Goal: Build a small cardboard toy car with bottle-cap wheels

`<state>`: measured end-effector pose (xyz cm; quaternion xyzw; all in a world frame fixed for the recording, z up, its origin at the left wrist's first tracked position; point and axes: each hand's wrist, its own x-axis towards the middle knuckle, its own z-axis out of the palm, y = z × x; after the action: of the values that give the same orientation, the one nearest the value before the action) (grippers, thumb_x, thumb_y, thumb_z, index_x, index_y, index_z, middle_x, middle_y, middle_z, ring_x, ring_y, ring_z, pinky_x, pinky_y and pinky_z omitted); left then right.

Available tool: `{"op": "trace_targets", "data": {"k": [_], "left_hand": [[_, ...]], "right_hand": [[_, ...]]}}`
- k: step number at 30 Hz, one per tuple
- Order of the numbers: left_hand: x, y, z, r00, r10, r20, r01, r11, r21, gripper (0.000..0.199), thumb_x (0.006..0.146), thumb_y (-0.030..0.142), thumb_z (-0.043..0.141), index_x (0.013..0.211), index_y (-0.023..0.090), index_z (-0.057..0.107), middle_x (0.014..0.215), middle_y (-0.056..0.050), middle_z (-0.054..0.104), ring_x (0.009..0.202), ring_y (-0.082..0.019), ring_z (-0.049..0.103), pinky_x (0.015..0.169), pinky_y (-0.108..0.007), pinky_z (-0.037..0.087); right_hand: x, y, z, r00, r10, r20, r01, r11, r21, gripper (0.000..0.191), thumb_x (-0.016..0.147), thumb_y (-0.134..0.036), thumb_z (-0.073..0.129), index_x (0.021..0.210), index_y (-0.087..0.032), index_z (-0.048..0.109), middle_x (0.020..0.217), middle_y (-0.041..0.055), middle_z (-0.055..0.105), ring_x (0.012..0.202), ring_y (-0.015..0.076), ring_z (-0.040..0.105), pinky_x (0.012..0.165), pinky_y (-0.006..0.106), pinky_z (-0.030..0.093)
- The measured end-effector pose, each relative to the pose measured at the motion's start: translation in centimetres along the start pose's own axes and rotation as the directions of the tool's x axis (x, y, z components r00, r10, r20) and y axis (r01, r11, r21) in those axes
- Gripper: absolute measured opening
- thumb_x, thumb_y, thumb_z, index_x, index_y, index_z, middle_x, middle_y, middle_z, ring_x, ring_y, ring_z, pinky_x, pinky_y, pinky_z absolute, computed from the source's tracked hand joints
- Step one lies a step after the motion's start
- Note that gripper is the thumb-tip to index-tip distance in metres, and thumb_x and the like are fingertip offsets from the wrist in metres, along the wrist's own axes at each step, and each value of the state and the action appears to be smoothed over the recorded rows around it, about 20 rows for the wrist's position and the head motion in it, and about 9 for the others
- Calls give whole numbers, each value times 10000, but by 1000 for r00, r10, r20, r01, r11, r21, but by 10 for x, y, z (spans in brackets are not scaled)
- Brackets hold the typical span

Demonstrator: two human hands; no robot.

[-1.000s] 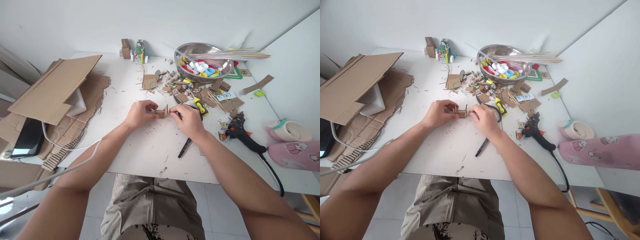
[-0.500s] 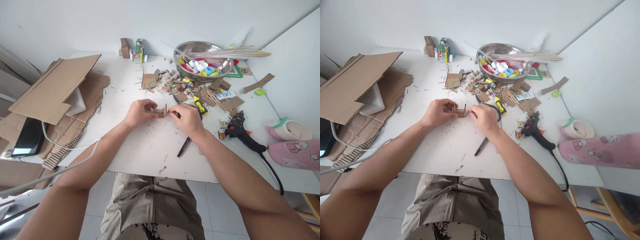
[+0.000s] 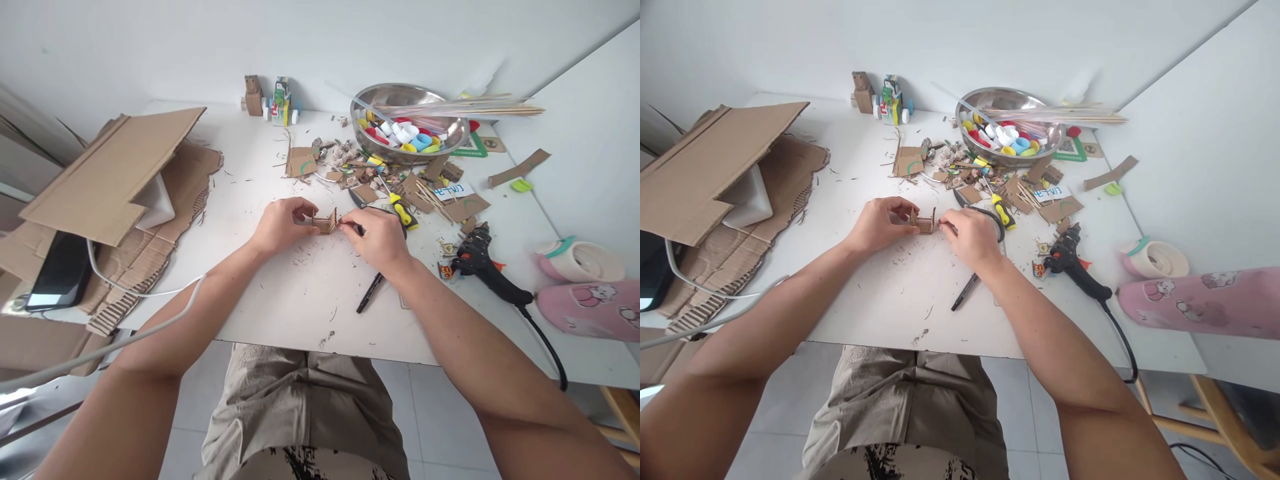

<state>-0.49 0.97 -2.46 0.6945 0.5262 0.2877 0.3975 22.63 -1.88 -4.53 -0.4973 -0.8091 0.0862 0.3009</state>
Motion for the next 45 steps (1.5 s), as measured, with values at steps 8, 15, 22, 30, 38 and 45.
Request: {"op": "trace_targets", "data": {"k": [8,15,22,30,38,45], "left_hand": [[1,-3,-1,1000,20,11,-19,1000,-9,364,647,309,923,989,212,845,996,-47,862,934,-229,769,916,-362,642],[0,-1,-1,1000,2,1,-2,1000,-19,329,645,265,915,959,210,834,997,-48,858,921,-223,770,913,-355,636],[1,-2,-2,1000,6,-5,-6,1000,-15,326,642,266,917,953,216,831,985,-42,859,917,-222,770,911,-352,638],[1,-3,0,1000,23,0,-23,1000,-15,333,649,294,907,964,220,831,1015,-43,864,943,-230,770,924,-363,639],[1,-1,1,1000,16,8,-16,999,-30,337,640,289,920,959,226,829,1023,-52,867,944,-235,774,938,-372,640],[0,0,1,1000,16,6,-16,1000,-11,342,662,297,922,986,232,837,1040,-50,870,947,-232,772,942,-367,638]], "right_hand": [[2,-1,3,999,-41,0,41,998,-51,198,937,-177,653,806,-251,781,792,71,774,785,272,699,730,383,519],[3,-2,5,998,-64,24,65,997,-47,226,950,-152,599,837,-241,773,820,82,762,814,271,666,752,391,513],[5,-1,7,997,-73,38,75,995,-66,230,951,-135,594,822,-241,751,799,77,744,819,268,650,753,381,497],[5,-1,6,997,-61,57,64,996,-66,230,961,-142,586,809,-247,723,801,79,736,837,275,644,758,383,495],[7,-4,3,996,-28,79,32,998,-58,227,960,-161,587,798,-262,710,799,83,722,847,289,644,773,402,509],[6,-4,6,998,-28,60,31,998,-57,222,954,-156,582,805,-264,707,803,82,717,852,290,650,785,408,516]]}}
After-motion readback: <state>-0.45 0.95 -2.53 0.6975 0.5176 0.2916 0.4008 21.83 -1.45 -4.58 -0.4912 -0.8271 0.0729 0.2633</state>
